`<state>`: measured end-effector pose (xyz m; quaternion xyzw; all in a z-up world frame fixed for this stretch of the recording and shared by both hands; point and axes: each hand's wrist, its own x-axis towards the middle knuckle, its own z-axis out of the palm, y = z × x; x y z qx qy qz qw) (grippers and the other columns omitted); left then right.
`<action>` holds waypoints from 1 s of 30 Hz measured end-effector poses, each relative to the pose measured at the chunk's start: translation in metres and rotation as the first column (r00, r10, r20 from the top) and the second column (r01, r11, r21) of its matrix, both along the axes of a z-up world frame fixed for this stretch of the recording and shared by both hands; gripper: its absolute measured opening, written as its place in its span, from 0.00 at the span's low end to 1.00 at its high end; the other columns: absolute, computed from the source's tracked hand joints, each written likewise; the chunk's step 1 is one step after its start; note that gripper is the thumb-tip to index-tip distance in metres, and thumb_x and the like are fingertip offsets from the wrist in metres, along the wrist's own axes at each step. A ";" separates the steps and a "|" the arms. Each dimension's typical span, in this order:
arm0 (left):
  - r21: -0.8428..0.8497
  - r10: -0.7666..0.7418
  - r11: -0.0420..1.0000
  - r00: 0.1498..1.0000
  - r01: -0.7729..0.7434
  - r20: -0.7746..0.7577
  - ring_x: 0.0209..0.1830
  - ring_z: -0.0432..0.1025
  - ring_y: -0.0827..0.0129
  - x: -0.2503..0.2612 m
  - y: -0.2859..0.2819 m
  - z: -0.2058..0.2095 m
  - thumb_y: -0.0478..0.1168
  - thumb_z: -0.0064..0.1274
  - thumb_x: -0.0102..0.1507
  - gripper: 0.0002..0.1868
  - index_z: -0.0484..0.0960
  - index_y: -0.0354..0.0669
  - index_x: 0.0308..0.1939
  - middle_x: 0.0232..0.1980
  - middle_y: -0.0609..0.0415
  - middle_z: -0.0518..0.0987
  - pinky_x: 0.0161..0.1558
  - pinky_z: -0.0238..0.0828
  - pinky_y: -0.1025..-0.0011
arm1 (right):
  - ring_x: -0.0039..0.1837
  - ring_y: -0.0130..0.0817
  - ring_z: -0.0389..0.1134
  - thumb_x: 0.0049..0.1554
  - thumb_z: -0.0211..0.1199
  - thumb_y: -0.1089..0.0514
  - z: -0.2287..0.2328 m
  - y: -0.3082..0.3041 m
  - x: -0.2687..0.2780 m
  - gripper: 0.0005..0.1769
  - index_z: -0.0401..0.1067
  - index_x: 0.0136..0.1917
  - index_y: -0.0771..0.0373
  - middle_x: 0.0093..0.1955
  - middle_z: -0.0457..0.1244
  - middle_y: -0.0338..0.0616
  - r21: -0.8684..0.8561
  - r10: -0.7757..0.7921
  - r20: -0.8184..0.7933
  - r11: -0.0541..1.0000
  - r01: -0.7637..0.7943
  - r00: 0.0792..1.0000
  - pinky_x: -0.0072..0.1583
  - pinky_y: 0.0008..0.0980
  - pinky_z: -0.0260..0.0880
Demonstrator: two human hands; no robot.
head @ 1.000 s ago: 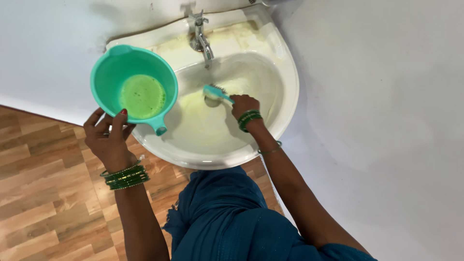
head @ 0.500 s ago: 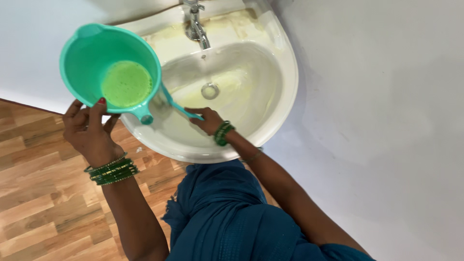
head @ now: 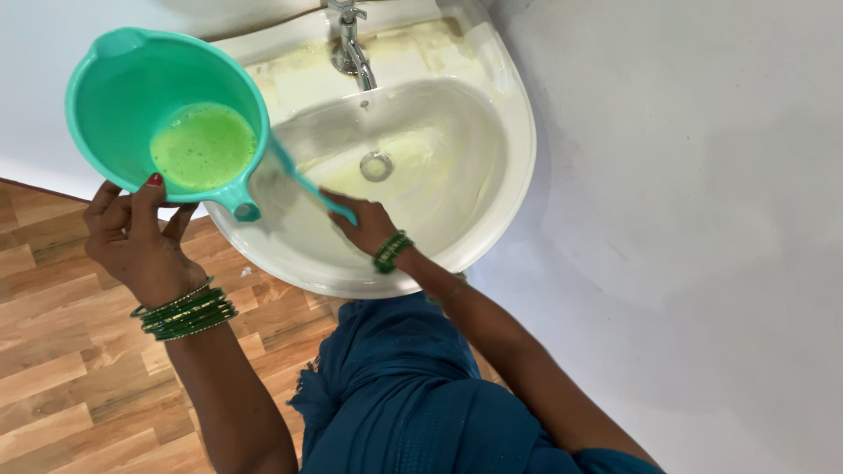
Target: The person scrubs a white bathroom sink using a green liquid detergent and a blue scrub brush. They then rinse the sink with water from the tap and wipe it dry with a cloth.
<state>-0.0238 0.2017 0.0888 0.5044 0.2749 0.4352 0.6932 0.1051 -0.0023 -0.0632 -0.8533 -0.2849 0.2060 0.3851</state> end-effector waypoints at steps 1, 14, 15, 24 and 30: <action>-0.001 0.002 1.000 1.000 -0.002 -0.010 0.52 0.81 0.65 -0.001 0.000 0.001 0.29 0.63 0.65 0.07 0.82 0.26 0.36 0.66 0.47 0.70 0.45 0.92 0.66 | 0.34 0.41 0.70 0.64 0.58 0.49 -0.007 0.013 0.002 0.28 0.63 0.77 0.42 0.36 0.70 0.53 0.067 -0.100 0.040 0.993 0.097 0.994 0.42 0.40 0.71; 0.008 -0.032 0.999 0.997 0.032 -0.076 0.51 0.80 0.66 -0.003 0.011 0.003 0.30 0.64 0.62 0.06 0.84 0.29 0.34 0.65 0.49 0.69 0.43 0.92 0.68 | 0.25 0.27 0.53 0.66 0.46 0.45 0.019 -0.008 -0.045 0.29 0.58 0.80 0.48 0.26 0.56 0.36 0.013 0.001 -0.609 1.000 0.010 0.794 0.30 0.39 0.58; 0.004 -0.044 0.999 0.996 0.044 -0.073 0.52 0.80 0.66 -0.001 0.012 0.003 0.30 0.64 0.62 0.05 0.84 0.29 0.34 0.65 0.49 0.69 0.43 0.92 0.68 | 0.25 0.27 0.52 0.67 0.45 0.45 0.012 -0.002 -0.042 0.30 0.55 0.81 0.48 0.27 0.54 0.36 0.090 0.022 -0.665 0.995 0.050 0.746 0.30 0.37 0.58; 0.017 -0.046 0.999 0.995 0.048 -0.090 0.42 0.80 0.66 0.004 0.015 0.000 0.31 0.66 0.62 0.09 0.82 0.27 0.33 0.64 0.48 0.69 0.40 0.90 0.68 | 0.25 0.32 0.58 0.65 0.44 0.48 0.002 0.085 -0.042 0.30 0.40 0.77 0.48 0.32 0.57 0.44 0.196 0.025 -0.920 0.894 0.403 0.391 0.29 0.39 0.66; 0.008 -0.049 0.999 0.997 0.049 -0.065 0.41 0.80 0.66 0.004 0.018 -0.002 0.31 0.66 0.61 0.08 0.82 0.27 0.35 0.64 0.48 0.70 0.39 0.89 0.69 | 0.27 0.40 0.65 0.67 0.45 0.49 0.001 0.092 -0.037 0.30 0.37 0.77 0.51 0.34 0.60 0.46 0.241 0.052 -0.890 0.896 0.372 0.452 0.32 0.46 0.72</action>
